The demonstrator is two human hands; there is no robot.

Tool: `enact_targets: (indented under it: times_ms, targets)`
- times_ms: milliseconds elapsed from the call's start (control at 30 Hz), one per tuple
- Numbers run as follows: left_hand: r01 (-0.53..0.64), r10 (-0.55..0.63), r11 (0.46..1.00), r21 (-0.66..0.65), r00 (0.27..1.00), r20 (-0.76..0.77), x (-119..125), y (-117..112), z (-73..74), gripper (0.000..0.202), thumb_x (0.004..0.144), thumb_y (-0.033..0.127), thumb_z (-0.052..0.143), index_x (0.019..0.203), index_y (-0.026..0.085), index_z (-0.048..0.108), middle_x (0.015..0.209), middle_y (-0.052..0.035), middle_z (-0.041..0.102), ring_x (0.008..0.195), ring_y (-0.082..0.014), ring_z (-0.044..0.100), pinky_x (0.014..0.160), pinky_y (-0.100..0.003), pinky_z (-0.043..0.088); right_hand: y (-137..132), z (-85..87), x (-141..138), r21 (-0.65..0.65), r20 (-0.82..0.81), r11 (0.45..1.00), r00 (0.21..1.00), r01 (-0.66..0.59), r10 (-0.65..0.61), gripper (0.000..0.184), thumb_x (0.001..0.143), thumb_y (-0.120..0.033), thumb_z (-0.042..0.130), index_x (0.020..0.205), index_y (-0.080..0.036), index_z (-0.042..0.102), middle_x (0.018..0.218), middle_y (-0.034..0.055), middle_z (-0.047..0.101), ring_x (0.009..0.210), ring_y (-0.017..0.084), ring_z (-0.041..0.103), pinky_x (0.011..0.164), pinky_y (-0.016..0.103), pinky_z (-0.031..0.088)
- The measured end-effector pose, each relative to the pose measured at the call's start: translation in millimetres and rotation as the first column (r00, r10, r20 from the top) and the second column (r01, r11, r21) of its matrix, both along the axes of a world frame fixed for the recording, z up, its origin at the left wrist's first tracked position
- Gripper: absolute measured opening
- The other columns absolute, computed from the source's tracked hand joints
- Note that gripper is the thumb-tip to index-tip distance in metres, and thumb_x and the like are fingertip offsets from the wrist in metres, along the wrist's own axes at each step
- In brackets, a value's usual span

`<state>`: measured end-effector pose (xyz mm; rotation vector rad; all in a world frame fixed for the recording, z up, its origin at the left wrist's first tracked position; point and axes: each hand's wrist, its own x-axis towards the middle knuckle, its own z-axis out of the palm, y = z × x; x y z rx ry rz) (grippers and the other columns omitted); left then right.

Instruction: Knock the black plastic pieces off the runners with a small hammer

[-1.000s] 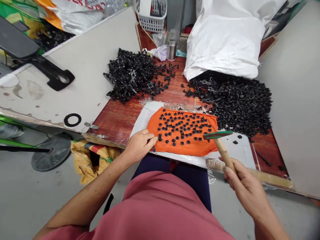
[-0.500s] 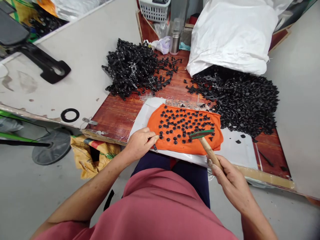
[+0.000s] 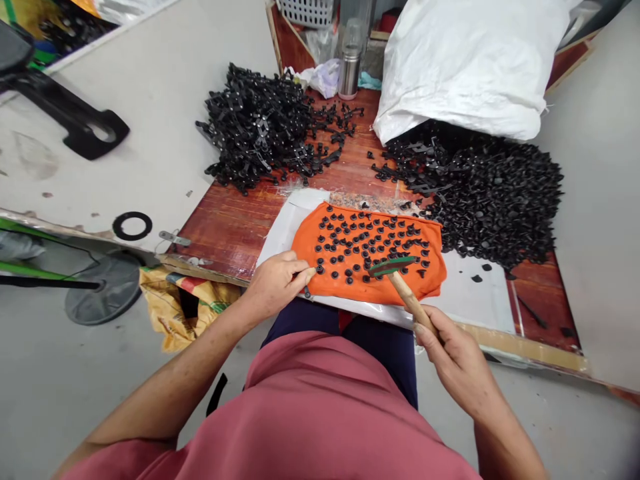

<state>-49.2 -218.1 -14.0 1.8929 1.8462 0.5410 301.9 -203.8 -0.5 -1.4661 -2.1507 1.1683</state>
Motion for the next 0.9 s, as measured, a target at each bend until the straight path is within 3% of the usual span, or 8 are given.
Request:
enact_targets:
  times_ms: [267,433,600,900]
  targets:
    - [0.025,-0.029,0.997,-0.071,0.998,-0.06,0.0,7.1,3.6,0.042,0.1,0.038,0.046,0.069,0.019,0.067,0.072,-0.0032,0.057,0.072,-0.0164,0.055,0.069,-0.03,0.036,1.4,4.4,-9.9,0.057,0.021,0.998,1.0,-0.013,0.012,0.023,0.103,-0.039,0.047,0.111,-0.023,0.062,0.074,-0.0032,0.057,0.065,0.015,0.053,0.061,0.025,0.042]
    - [0.052,-0.038,0.987,-0.155,0.995,0.093,-9.9,13.6,-0.2,0.043,0.098,0.04,0.046,0.065,0.019,0.063,0.072,-0.0016,0.06,0.073,-0.0158,0.058,0.07,-0.028,0.04,0.8,6.5,-12.5,0.061,0.022,0.998,0.999,-0.035,0.033,0.024,0.103,-0.039,0.047,0.112,-0.023,0.063,0.076,-0.0022,0.059,0.066,0.015,0.055,0.062,0.025,0.044]
    - [0.024,0.001,0.992,-0.127,0.981,0.196,-8.5,13.2,-4.0,0.043,0.098,0.043,0.046,0.069,0.019,0.067,0.075,-0.0006,0.064,0.073,-0.0153,0.06,0.074,-0.027,0.043,0.0,5.7,-9.7,0.055,0.037,0.998,0.999,-0.025,0.023,0.024,0.103,-0.039,0.048,0.113,-0.023,0.063,0.077,-0.0014,0.062,0.068,0.016,0.058,0.063,0.026,0.046]
    - [0.022,-0.007,0.995,-0.094,0.987,0.161,-8.0,9.9,3.5,0.042,0.1,0.038,0.045,0.066,0.019,0.062,0.074,-0.0009,0.061,0.071,-0.0149,0.056,0.072,-0.028,0.041,-1.8,2.7,-6.4,0.07,0.051,0.997,0.999,-0.019,0.016,0.026,0.103,-0.039,0.048,0.118,-0.024,0.064,0.076,-0.0019,0.062,0.068,0.016,0.059,0.062,0.025,0.046]
